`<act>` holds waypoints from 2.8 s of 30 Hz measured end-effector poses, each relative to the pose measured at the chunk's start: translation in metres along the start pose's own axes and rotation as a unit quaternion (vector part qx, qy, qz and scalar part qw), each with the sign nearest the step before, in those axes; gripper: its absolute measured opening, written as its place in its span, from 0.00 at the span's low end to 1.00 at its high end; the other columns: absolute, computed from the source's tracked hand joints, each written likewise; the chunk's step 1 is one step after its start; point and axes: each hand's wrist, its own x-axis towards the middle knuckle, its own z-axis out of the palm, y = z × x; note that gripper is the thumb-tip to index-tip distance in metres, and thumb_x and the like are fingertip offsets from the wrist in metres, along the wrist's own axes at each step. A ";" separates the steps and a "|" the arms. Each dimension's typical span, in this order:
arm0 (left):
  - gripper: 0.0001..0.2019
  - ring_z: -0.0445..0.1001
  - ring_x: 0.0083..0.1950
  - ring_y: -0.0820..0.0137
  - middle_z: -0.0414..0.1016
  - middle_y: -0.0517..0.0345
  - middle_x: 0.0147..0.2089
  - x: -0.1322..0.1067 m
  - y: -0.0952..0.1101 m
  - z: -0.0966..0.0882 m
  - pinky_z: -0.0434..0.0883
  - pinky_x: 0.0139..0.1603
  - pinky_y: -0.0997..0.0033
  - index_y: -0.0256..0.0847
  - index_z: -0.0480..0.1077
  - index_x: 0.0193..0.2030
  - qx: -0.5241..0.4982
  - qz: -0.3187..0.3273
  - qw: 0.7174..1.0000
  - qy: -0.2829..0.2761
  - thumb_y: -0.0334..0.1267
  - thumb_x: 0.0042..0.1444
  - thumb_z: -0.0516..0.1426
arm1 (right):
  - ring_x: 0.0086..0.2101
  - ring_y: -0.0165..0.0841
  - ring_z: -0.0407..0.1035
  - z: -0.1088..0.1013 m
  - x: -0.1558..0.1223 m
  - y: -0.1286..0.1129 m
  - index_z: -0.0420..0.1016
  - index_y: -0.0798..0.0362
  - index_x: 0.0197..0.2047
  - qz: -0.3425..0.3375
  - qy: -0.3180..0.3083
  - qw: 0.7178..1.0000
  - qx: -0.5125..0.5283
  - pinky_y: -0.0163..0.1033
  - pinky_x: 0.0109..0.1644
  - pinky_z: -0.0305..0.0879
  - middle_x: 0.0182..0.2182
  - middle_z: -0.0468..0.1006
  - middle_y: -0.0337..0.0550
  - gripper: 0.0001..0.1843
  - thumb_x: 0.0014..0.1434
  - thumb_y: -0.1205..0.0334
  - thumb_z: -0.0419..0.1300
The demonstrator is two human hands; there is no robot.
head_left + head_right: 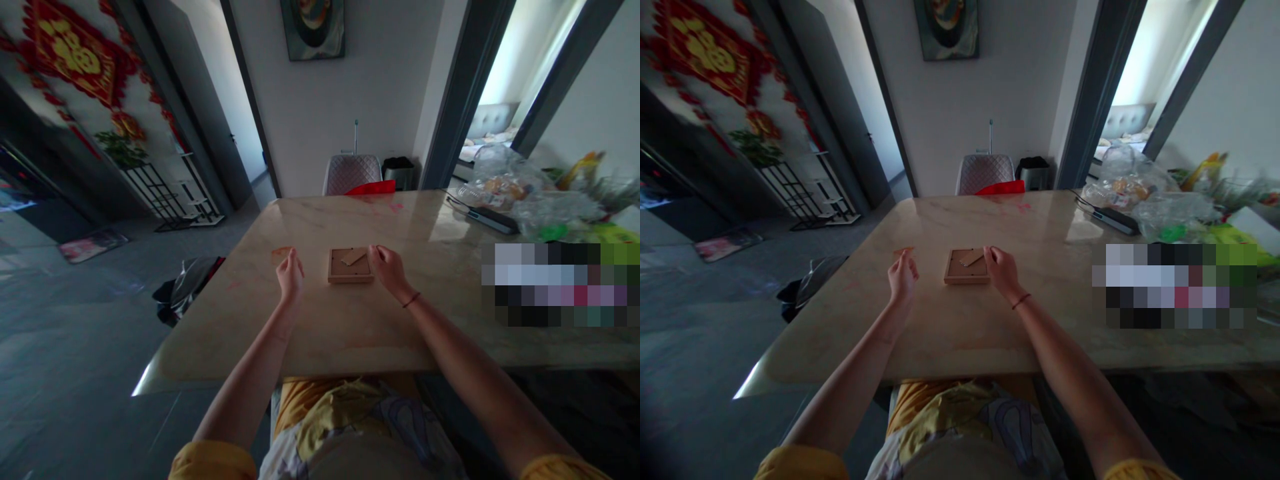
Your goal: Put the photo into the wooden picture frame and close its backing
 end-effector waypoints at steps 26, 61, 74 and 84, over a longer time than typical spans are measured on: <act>0.24 0.73 0.29 0.66 0.76 0.52 0.29 -0.019 -0.011 0.009 0.60 0.27 0.72 0.41 0.75 0.30 0.390 0.115 0.864 -0.298 0.60 0.53 0.51 | 0.52 0.48 0.67 0.023 -0.010 0.029 0.45 0.59 0.68 -0.044 -0.195 0.973 -0.115 0.50 0.52 0.64 0.55 0.68 0.65 0.49 0.49 0.53 0.63; 0.26 0.66 0.23 0.78 0.71 0.63 0.25 -0.003 -0.029 0.022 0.60 0.26 0.78 0.35 0.68 0.55 -0.057 -0.042 0.975 -0.208 0.38 0.48 0.62 | 0.35 0.34 0.73 0.032 0.004 0.030 0.72 0.54 0.38 0.137 -0.199 0.922 0.304 0.38 0.37 0.70 0.35 0.79 0.46 0.18 0.45 0.55 0.68; 0.25 0.73 0.32 0.73 0.76 0.54 0.35 0.002 -0.038 0.021 0.65 0.31 0.77 0.37 0.68 0.54 0.000 -0.010 0.976 -0.217 0.38 0.47 0.62 | 0.36 0.35 0.73 0.040 0.004 0.042 0.71 0.56 0.40 0.134 -0.200 0.925 0.293 0.42 0.42 0.70 0.38 0.78 0.49 0.21 0.42 0.58 0.69; 0.23 0.72 0.28 0.71 0.78 0.53 0.32 -0.001 -0.035 0.019 0.63 0.29 0.75 0.39 0.70 0.53 0.162 -0.016 0.963 -0.214 0.46 0.51 0.59 | 0.37 0.36 0.74 0.041 0.003 0.040 0.63 0.55 0.53 0.166 -0.174 0.931 0.274 0.43 0.41 0.71 0.41 0.77 0.52 0.32 0.45 0.59 0.68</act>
